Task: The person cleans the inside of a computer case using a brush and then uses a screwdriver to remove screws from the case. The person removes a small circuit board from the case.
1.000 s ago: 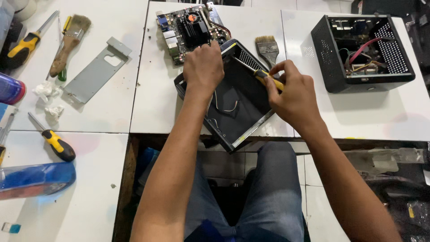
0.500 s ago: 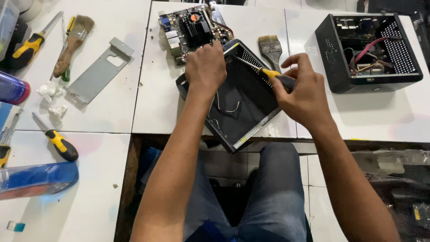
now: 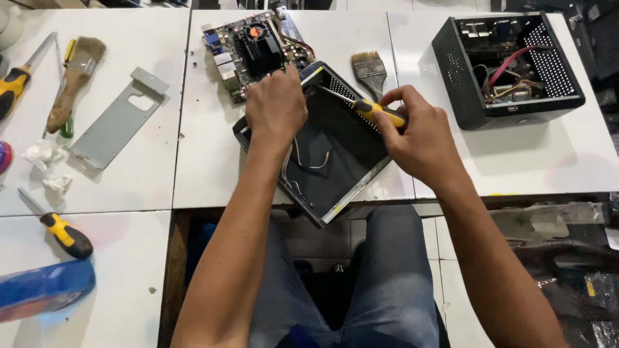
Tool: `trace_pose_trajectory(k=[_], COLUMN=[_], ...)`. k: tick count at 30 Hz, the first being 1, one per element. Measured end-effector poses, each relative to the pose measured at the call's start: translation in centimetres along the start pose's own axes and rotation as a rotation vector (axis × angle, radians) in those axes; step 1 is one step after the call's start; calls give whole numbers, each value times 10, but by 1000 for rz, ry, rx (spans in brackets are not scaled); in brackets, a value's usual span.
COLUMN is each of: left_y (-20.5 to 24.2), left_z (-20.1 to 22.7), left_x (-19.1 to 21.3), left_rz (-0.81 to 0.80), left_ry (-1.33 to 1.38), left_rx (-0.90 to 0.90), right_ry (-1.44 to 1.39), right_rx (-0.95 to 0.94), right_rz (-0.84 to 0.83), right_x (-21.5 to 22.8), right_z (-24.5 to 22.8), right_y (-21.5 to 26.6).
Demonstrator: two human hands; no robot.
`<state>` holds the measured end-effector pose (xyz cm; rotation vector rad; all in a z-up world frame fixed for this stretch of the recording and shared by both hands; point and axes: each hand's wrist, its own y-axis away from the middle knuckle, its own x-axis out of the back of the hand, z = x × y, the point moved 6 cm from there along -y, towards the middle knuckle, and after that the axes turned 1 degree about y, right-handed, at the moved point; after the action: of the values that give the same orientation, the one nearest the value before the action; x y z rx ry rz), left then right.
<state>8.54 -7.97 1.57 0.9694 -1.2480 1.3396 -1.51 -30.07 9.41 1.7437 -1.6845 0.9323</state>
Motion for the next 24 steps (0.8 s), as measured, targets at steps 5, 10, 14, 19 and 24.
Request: trace_pose_trajectory(k=[5,10,14,19,24], left_y=[0,4,3,2,7], left_z=[-3,-1,1,1,8], left_x=[1,1,5,7,15], left_rz=[11,-15,-58,-78,-154], left_ry=[5,-7,-9,-28,-29], left_rx=[-31,-49,-2,3,31], right_ry=[202,551,147,-228,-193], right_rx=[355,611,416,251,109], right_rz=[132,289,173,185,222], right_x=[-6,-18,-15,0,-16], right_z=[-2,-2,4,19,34], right_y=[3,12,9,7,-8])
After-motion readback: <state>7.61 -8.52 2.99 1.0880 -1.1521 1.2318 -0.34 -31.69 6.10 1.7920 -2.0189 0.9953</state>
